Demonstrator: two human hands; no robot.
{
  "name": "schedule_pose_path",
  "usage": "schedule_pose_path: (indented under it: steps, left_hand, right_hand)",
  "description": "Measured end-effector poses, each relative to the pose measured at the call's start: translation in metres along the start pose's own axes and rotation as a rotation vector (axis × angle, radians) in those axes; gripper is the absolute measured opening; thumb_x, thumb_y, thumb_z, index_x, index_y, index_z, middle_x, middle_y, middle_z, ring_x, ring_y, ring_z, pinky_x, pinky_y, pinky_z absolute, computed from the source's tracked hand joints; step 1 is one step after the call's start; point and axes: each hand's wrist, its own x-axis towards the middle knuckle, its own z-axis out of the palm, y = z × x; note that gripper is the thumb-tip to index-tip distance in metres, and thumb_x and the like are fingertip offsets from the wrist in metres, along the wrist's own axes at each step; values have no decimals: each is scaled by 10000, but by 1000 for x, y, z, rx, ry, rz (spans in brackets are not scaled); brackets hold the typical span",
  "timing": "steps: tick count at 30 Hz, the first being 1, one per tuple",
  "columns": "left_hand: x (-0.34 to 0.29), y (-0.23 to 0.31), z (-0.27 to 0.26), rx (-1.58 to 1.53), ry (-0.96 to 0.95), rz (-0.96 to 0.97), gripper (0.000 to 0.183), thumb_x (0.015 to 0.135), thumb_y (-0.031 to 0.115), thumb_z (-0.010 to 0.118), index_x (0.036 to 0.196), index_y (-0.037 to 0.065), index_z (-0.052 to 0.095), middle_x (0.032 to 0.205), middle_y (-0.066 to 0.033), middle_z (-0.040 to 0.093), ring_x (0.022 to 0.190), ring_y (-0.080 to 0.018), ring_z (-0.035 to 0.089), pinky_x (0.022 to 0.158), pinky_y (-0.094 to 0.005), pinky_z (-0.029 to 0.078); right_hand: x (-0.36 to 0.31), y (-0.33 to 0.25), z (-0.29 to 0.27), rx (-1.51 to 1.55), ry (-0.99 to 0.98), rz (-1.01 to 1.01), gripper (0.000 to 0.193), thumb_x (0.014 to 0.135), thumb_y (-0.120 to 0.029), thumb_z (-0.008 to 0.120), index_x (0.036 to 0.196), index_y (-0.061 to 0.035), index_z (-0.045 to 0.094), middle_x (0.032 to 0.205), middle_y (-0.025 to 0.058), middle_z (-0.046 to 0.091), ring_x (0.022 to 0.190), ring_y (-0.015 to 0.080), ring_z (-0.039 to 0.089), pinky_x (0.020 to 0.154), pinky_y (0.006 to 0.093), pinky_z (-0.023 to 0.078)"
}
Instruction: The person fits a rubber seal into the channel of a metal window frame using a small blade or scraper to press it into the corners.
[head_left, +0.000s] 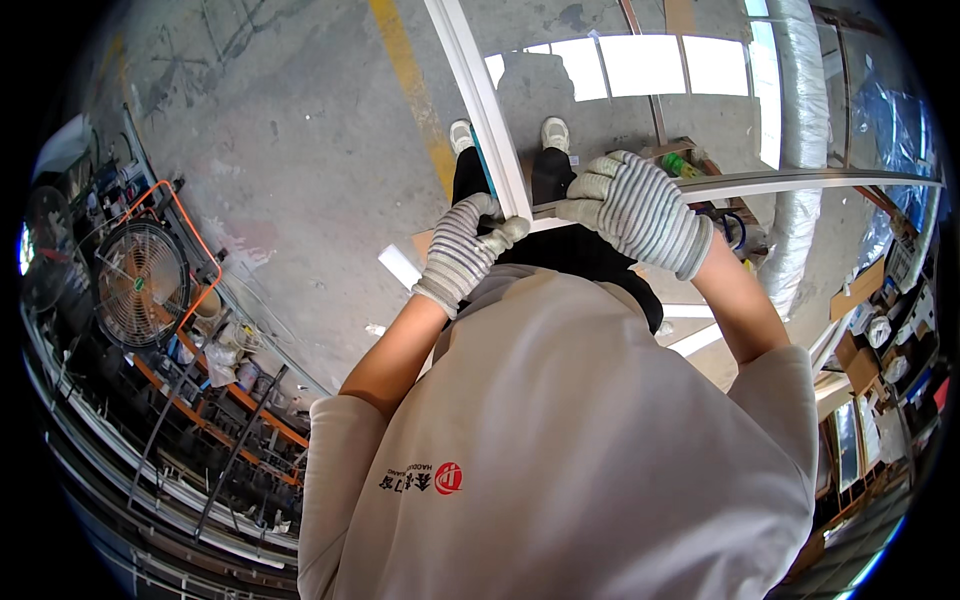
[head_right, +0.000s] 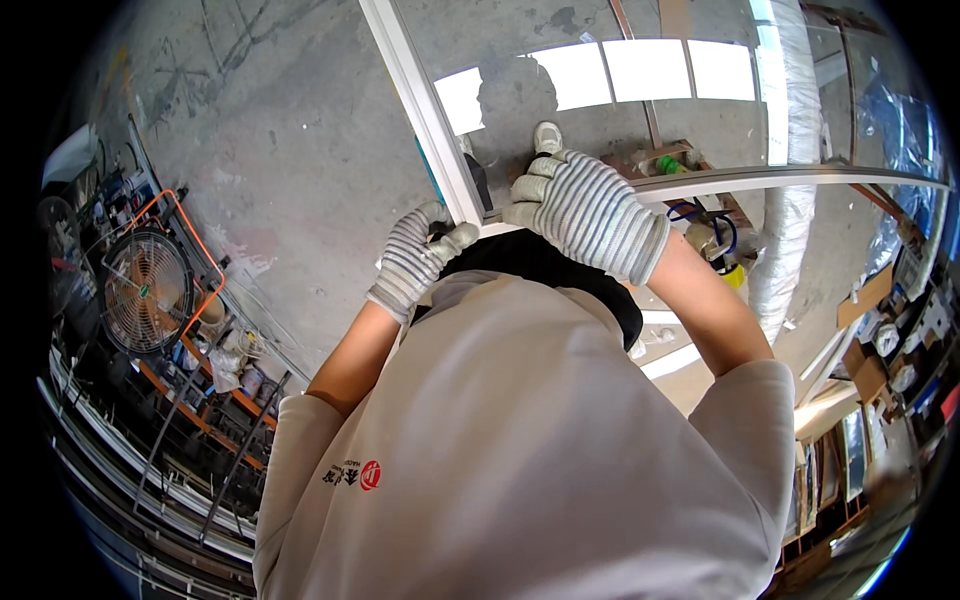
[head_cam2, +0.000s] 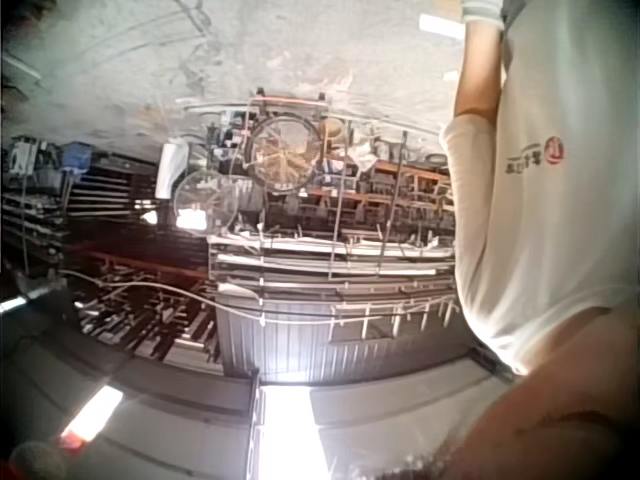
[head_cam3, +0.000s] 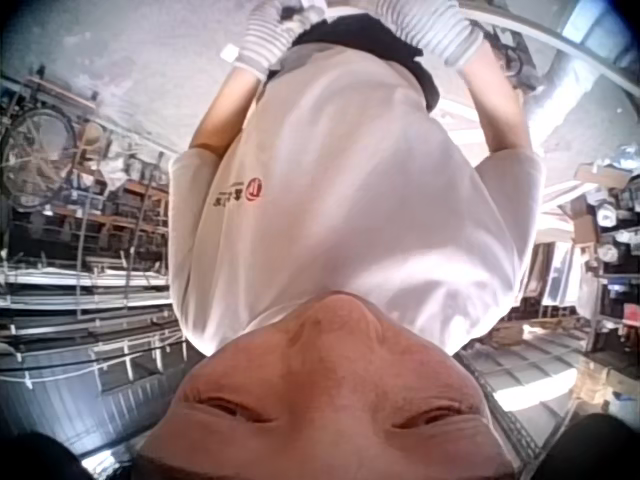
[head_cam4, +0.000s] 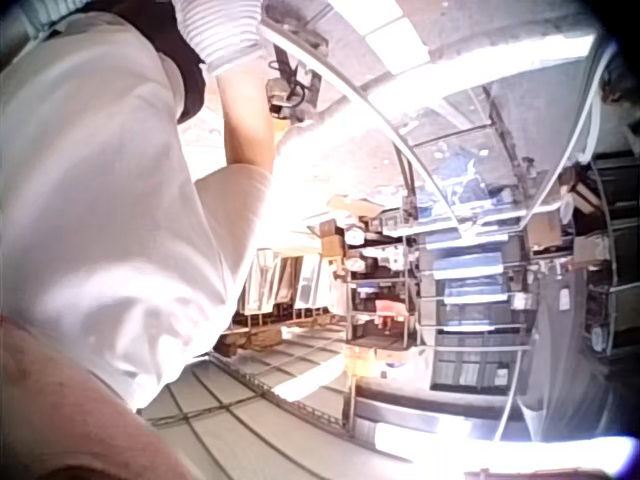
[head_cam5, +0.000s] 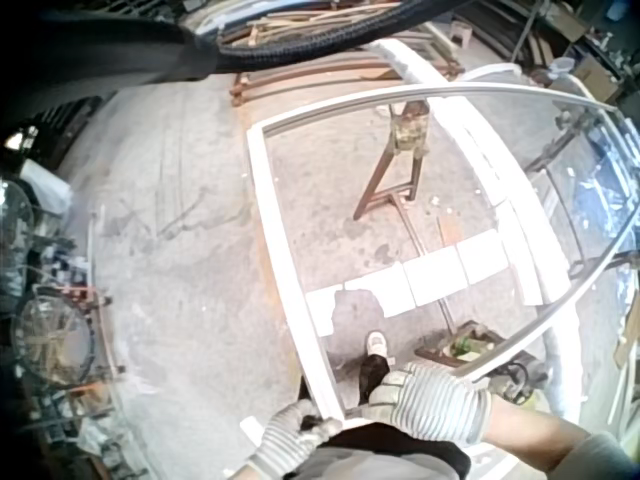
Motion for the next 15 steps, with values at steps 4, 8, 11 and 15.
schedule_pose_path:
  steps: [4, 8, 11, 15]
  left_hand:
    - [-2, -2, 2, 121, 20, 101, 243, 763, 185, 748, 874, 3, 632, 761, -72, 649, 684, -139, 575, 653, -301, 503]
    - [-4, 6, 4, 105, 35, 33, 128, 785, 0, 701, 841, 11, 587, 754, -43, 591, 631, -79, 498, 485, -217, 406]
    - [-7, 7, 5, 233, 52, 163, 145, 790, 44, 725, 831, 11, 590, 738, -39, 597, 629, -84, 500, 497, -230, 418]
    - [-3, -2, 3, 137, 43, 146, 199, 776, 123, 749, 848, 6, 606, 731, -55, 615, 640, -113, 533, 562, -268, 466]
  right_hand:
    - [7, -4, -1, 32, 52, -25, 172, 785, -175, 510, 819, -100, 662, 825, 31, 581, 817, 213, 576, 802, 335, 453]
    - [6, -4, 0, -6, -18, 3, 184, 787, -195, 514, 815, -102, 670, 839, 29, 592, 841, 214, 581, 795, 343, 462]
    - [8, -4, 6, 36, 72, -37, 181, 791, -193, 523, 849, -105, 670, 824, 37, 600, 804, 229, 596, 718, 359, 488]
    - [2, -5, 2, 248, 100, 187, 215, 785, -153, 635, 990, -131, 692, 879, 53, 641, 787, 270, 622, 672, 381, 516]
